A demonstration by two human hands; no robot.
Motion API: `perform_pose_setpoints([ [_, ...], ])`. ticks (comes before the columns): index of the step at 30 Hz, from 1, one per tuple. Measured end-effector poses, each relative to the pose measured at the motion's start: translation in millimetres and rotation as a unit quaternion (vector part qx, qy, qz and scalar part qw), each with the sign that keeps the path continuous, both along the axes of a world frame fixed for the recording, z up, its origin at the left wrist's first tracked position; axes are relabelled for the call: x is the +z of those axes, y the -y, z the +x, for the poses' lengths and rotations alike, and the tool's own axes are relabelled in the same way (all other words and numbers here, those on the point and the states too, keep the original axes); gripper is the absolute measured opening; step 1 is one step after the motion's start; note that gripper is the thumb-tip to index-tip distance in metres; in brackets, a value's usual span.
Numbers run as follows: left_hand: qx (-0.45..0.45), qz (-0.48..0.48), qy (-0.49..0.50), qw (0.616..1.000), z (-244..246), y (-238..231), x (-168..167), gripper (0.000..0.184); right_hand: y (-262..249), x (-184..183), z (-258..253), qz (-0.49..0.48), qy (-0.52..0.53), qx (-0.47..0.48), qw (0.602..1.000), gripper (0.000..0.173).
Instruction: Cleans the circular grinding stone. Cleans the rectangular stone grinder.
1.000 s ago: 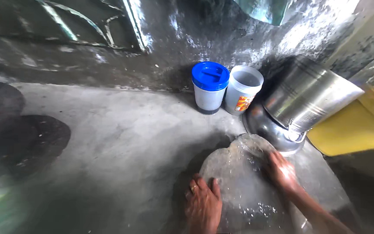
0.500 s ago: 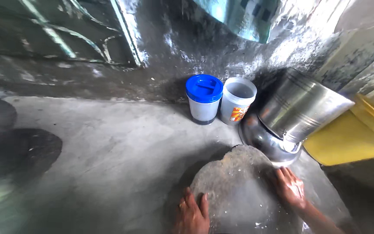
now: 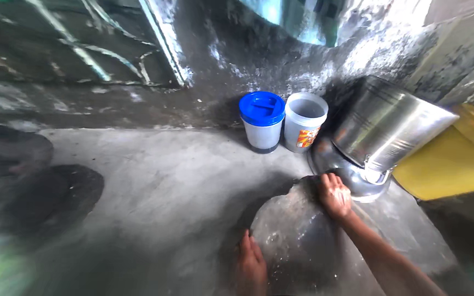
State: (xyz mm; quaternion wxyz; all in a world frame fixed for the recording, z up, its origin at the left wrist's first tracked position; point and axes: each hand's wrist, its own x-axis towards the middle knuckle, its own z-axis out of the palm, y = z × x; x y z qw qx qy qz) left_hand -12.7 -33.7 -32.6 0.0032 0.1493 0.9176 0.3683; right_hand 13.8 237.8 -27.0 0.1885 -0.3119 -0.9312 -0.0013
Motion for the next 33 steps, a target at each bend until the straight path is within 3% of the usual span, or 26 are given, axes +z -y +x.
perform_pose_setpoints([
  [2,0.012,0.005,0.015,1.0,-0.6,-2.0,1.3,0.04,40.5,14.6,-17.3,-0.052,0.006,-0.068,0.996,0.029],
  [3,0.012,0.004,0.016,1.0,-1.6,-2.5,0.2,0.04,72.6,15.2,-30.2,-0.049,-0.005,-0.058,0.997,0.03],
  [6,-0.001,0.004,0.023,1.0,-0.9,-1.4,-2.2,0.041,128.4,-4.9,-50.0,0.022,-0.064,0.083,0.994,0.02],
  [8,-0.011,0.008,0.025,1.0,-3.1,-1.4,-2.3,0.042,89.9,-8.1,-36.0,0.032,-0.052,0.091,0.994,0.018],
  [10,-0.01,0.004,0.049,0.999,-3.0,-0.5,-1.1,0.043,27.5,1.0,3.3,-0.025,0.026,-0.016,0.999,0.027],
  [12,-0.008,0.004,0.068,0.998,-4.6,-0.8,1.2,0.043,-1.6,11.6,27.5,-0.053,0.053,-0.106,0.992,0.029],
  [15,-0.011,0.006,0.055,0.998,-6.3,-0.6,1.4,0.042,67.0,30.7,-8.4,-0.13,0.064,-0.16,0.976,0.039],
  [17,-0.026,0.008,0.042,0.999,-7.6,1.4,-3.5,0.043,128.5,23.7,-43.7,-0.117,0.029,-0.086,0.989,0.035],
  [19,-0.039,0.008,0.03,0.999,-8.2,1.8,-6.8,0.043,140.8,7.9,-53.0,-0.07,0.005,0.007,0.997,0.026],
  [21,-0.049,-0.006,0.052,0.997,-10.8,1.5,-3.6,0.045,96.7,-3.7,-23.3,-0.041,0.009,-0.016,0.999,0.026],
  [24,-0.057,-0.025,0.091,0.994,-12.6,1.5,2.1,0.046,30.7,7.1,74.1,-0.09,0.097,-0.155,0.979,0.034],
  [27,-0.058,-0.023,0.096,0.993,-11.9,2.3,3.6,0.046,37.3,16.2,139.3,-0.057,0.089,-0.279,0.955,0.033],
  [30,-0.054,0.017,0.074,0.996,-14.4,2.6,-2.8,0.044,84.4,39.0,89.0,-0.145,0.083,-0.34,0.926,0.039],
  [33,-0.058,0.042,0.095,0.993,-13.4,6.0,-6.1,0.043,150.8,23.0,9.8,-0.183,0.056,-0.207,0.959,0.04],
])
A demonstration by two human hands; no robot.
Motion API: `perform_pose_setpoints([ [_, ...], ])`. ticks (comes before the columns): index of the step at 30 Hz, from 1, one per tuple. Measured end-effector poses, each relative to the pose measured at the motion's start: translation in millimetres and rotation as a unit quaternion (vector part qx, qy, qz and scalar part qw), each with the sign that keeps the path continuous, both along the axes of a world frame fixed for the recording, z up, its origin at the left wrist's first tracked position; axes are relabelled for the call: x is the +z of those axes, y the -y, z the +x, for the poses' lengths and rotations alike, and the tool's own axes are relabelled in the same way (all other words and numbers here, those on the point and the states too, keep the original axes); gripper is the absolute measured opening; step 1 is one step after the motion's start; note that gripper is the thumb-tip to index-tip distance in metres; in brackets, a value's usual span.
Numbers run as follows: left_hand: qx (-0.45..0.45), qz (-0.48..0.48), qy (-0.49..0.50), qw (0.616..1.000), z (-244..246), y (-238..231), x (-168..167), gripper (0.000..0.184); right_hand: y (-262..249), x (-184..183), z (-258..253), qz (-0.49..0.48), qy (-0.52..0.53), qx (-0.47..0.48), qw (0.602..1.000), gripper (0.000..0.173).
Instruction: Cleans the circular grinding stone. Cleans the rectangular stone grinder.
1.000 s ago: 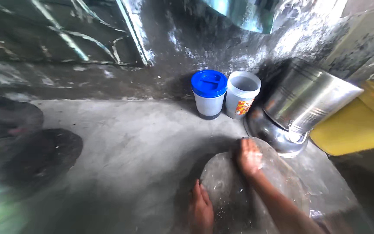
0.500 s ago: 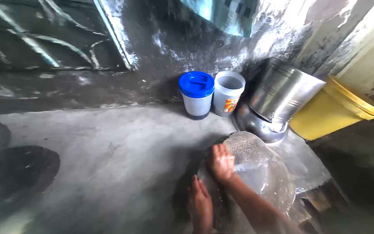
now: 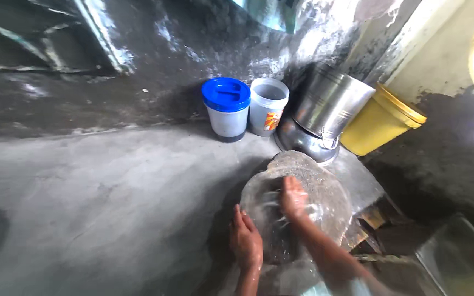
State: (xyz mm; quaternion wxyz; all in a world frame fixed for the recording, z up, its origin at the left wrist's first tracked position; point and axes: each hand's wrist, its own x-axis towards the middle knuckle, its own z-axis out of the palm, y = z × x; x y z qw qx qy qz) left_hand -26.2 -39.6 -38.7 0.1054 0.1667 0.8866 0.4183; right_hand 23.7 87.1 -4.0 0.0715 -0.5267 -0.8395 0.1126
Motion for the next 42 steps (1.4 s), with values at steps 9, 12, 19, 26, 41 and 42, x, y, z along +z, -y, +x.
perform_pose_setpoints([
  [9,-0.07,0.036,0.055,0.995,-9.7,25.6,0.2,0.052,7.3,-11.7,161.2,0.127,0.018,0.047,0.991,0.03],
  [12,-0.076,0.042,0.086,0.993,-4.5,33.5,1.0,0.053,9.0,-2.4,182.2,0.114,0.063,-0.033,0.991,0.031],
  [19,-0.065,0.195,0.271,0.94,-3.5,59.4,-4.1,0.06,101.0,-22.1,80.4,0.171,-0.112,0.21,0.956,0.02],
  [26,-0.068,0.183,0.323,0.926,4.7,72.3,-4.3,0.065,36.6,-10.7,156.4,0.153,0.017,-0.018,0.988,0.029],
  [41,-0.213,-0.136,-0.288,0.924,70.3,-8.6,2.9,0.052,26.5,-14.7,170.0,0.178,0.032,0.061,0.982,0.025],
  [42,-0.217,-0.144,-0.302,0.917,75.0,-11.8,-1.3,0.055,29.2,-18.1,178.5,0.208,0.027,0.087,0.974,0.024],
])
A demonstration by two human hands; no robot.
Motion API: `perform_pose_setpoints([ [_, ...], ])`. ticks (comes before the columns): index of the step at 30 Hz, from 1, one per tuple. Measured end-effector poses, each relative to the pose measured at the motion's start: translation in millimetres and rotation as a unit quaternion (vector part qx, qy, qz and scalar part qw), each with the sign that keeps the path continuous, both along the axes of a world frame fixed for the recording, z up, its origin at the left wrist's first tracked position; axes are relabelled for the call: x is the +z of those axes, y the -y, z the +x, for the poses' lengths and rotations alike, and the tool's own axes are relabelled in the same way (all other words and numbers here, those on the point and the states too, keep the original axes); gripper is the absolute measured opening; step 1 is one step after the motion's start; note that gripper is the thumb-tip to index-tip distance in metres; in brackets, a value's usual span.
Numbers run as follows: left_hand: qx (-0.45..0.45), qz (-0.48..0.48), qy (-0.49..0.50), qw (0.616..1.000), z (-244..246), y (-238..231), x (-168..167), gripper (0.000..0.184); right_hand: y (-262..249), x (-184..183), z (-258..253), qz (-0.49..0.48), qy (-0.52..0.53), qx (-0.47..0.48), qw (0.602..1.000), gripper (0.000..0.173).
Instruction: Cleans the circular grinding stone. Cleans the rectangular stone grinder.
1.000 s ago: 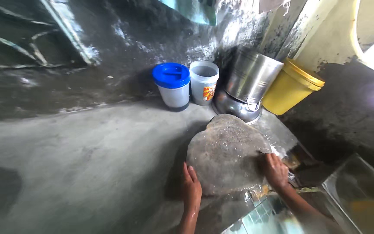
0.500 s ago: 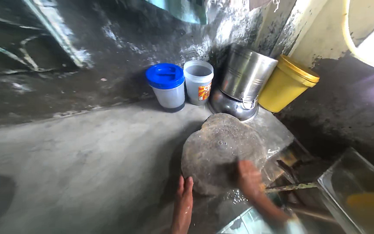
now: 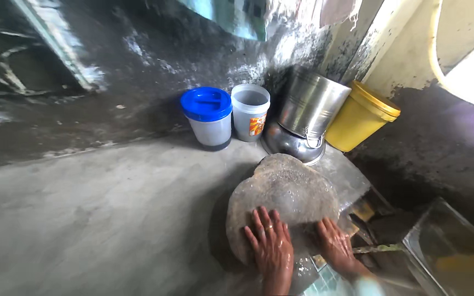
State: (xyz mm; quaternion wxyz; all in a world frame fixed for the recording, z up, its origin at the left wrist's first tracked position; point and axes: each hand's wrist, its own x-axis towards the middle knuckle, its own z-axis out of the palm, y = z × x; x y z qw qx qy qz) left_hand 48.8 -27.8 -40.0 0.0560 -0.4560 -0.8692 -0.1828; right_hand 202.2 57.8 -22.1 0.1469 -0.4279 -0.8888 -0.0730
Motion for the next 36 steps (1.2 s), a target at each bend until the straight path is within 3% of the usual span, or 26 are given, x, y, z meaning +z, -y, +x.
perform_pose_setpoints([
  [2,-0.004,-0.003,-0.004,1.0,1.3,-2.6,-4.4,0.059,-38.0,1.2,0.9,0.009,0.015,-0.002,1.0,0.026],
  [5,-0.003,-0.011,-0.005,1.0,0.8,-0.6,-6.8,0.058,-110.6,18.0,-27.0,-0.11,0.05,-0.126,0.985,0.034],
  [7,0.0,-0.017,-0.009,1.0,2.9,3.0,-7.2,0.057,-107.0,14.4,-25.6,-0.125,0.046,-0.161,0.978,0.034],
  [11,-0.004,-0.009,-0.008,1.0,1.0,1.7,-4.2,0.057,-51.3,3.6,17.8,-0.011,0.015,-0.065,0.998,0.026],
  [13,-0.001,-0.009,-0.013,1.0,-0.6,-2.8,-3.5,0.057,-85.9,12.8,4.3,-0.03,0.028,-0.077,0.996,0.031],
  [16,0.014,-0.002,-0.02,1.0,4.4,-6.4,-7.3,0.058,-131.9,21.8,-22.2,-0.138,0.049,-0.154,0.977,0.038],
  [21,0.016,-0.011,-0.025,0.999,3.2,-14.0,-3.4,0.058,-90.6,-0.2,21.6,0.033,0.01,-0.011,0.999,0.03],
  [22,0.018,-0.011,-0.027,0.999,2.0,-15.9,-2.7,0.058,-105.2,3.1,16.3,0.037,0.01,-0.003,0.999,0.03],
  [26,0.019,-0.02,-0.026,0.999,5.0,-11.5,-0.9,0.055,-163.1,18.8,-26.4,-0.122,0.027,-0.111,0.986,0.034],
  [31,0.022,-0.017,-0.024,0.999,4.0,-14.2,-3.2,0.054,-119.0,-5.7,19.4,0.02,-0.013,0.081,0.996,0.023],
  [36,0.017,-0.01,-0.031,0.999,3.1,-12.7,-8.1,0.052,-189.5,8.7,-47.7,-0.057,-0.01,0.046,0.997,0.026],
])
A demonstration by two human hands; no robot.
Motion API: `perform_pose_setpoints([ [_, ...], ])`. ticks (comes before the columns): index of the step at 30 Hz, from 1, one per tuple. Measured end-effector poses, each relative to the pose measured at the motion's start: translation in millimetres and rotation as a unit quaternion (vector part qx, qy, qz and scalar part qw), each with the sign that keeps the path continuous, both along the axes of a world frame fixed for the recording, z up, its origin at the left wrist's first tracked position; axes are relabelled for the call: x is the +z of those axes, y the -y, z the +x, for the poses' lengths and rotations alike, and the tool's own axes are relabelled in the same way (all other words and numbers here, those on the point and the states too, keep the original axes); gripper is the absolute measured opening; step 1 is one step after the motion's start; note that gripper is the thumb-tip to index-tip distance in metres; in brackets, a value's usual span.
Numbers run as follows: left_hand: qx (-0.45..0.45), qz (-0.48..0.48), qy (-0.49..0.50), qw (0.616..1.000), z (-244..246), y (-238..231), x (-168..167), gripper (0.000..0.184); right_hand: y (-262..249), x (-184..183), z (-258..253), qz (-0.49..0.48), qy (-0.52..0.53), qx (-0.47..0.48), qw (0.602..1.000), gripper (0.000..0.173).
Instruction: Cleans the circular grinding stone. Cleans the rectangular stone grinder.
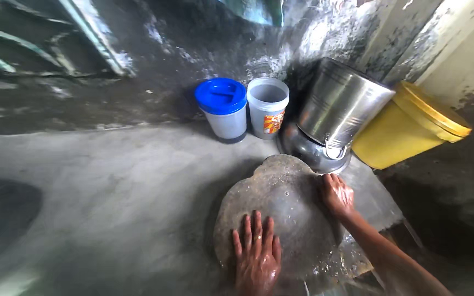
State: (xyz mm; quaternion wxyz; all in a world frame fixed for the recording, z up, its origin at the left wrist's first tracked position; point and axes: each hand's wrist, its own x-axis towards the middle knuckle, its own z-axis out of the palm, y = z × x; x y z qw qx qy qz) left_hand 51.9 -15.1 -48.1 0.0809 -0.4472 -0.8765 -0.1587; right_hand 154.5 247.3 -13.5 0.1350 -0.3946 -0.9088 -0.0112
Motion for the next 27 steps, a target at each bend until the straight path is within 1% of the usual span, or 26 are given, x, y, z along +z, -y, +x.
perform_pose_setpoints([
  [1,0.012,0.009,-0.003,1.0,-0.3,2.8,-0.8,0.05,6.8,-5.4,6.6,0.013,-0.011,0.024,1.0,0.027],
  [3,0.087,0.038,0.011,0.995,-5.0,9.7,0.6,0.047,29.9,-16.0,46.3,0.073,-0.029,0.133,0.988,0.025],
  [4,0.148,0.051,0.038,0.987,-9.8,13.8,2.1,0.048,36.1,-17.3,65.1,0.09,-0.031,0.181,0.979,0.023],
  [5,0.207,0.063,0.084,0.973,-15.5,16.1,3.8,0.052,33.7,-17.8,74.3,0.099,-0.029,0.209,0.973,0.023],
  [6,0.257,0.088,0.134,0.953,-19.1,15.2,5.9,0.055,23.4,-18.1,69.0,0.111,-0.031,0.218,0.969,0.023],
  [7,0.294,0.116,0.161,0.935,-20.4,14.5,7.3,0.056,10.6,-17.6,48.7,0.119,-0.037,0.208,0.97,0.024],
  [8,0.307,0.153,0.181,0.922,-21.2,14.3,8.4,0.056,-0.2,-14.0,16.0,0.109,-0.043,0.181,0.977,0.024],
  [9,0.307,0.185,0.2,0.912,-22.6,14.1,9.3,0.055,-6.6,-9.9,-22.8,0.084,-0.052,0.146,0.984,0.024],
  [10,0.307,0.202,0.213,0.905,-23.2,14.1,9.2,0.054,-4.9,-4.2,-60.4,0.032,-0.055,0.114,0.991,0.024],
  [11,0.311,0.21,0.228,0.898,-23.7,14.5,8.0,0.052,5.0,1.8,-94.8,-0.025,-0.049,0.095,0.994,0.024],
  [12,0.32,0.217,0.252,0.887,-24.1,15.2,7.6,0.051,20.4,1.9,-123.7,-0.042,-0.053,0.098,0.993,0.024],
  [13,0.333,0.229,0.277,0.872,-24.1,17.0,7.7,0.051,40.6,-3.5,-144.0,-0.033,-0.07,0.121,0.99,0.023],
  [14,0.351,0.251,0.306,0.849,-24.0,18.8,8.7,0.052,64.4,-9.4,-156.5,-0.019,-0.083,0.148,0.985,0.021],
  [15,0.373,0.282,0.344,0.814,-24.5,19.6,10.2,0.055,89.6,-12.5,-161.7,-0.017,-0.092,0.175,0.98,0.02],
  [16,0.391,0.326,0.387,0.769,-24.6,18.7,11.9,0.059,114.6,-15.9,-160.1,-0.013,-0.107,0.207,0.972,0.019],
  [18,0.408,0.414,0.447,0.68,-24.9,16.3,10.9,0.059,158.8,-22.7,-141.3,-0.012,-0.126,0.28,0.952,0.018],
  [20,0.409,0.453,0.498,0.615,-24.7,21.1,2.9,0.058,178.4,-23.3,-104.6,-0.018,-0.112,0.339,0.934,0.016],
  [22,0.395,0.455,0.571,0.558,-21.5,40.9,2.0,0.056,160.5,-24.7,-49.0,0.022,-0.099,0.349,0.932,0.015],
  [23,0.382,0.453,0.602,0.536,-18.3,59.6,2.2,0.054,139.7,-24.9,-16.9,0.05,-0.085,0.327,0.94,0.016],
  [24,0.372,0.451,0.62,0.523,-13.9,85.1,-0.5,0.052,115.2,-24.3,12.6,0.077,-0.068,0.288,0.952,0.017],
  [26,0.362,0.446,0.621,0.533,-2.6,149.7,-10.7,0.047,78.2,-18.4,53.0,0.093,-0.026,0.198,0.975,0.021],
  [27,0.367,0.441,0.613,0.543,3.6,182.9,-19.2,0.047,76.3,-15.8,59.1,0.095,-0.012,0.174,0.98,0.021],
])
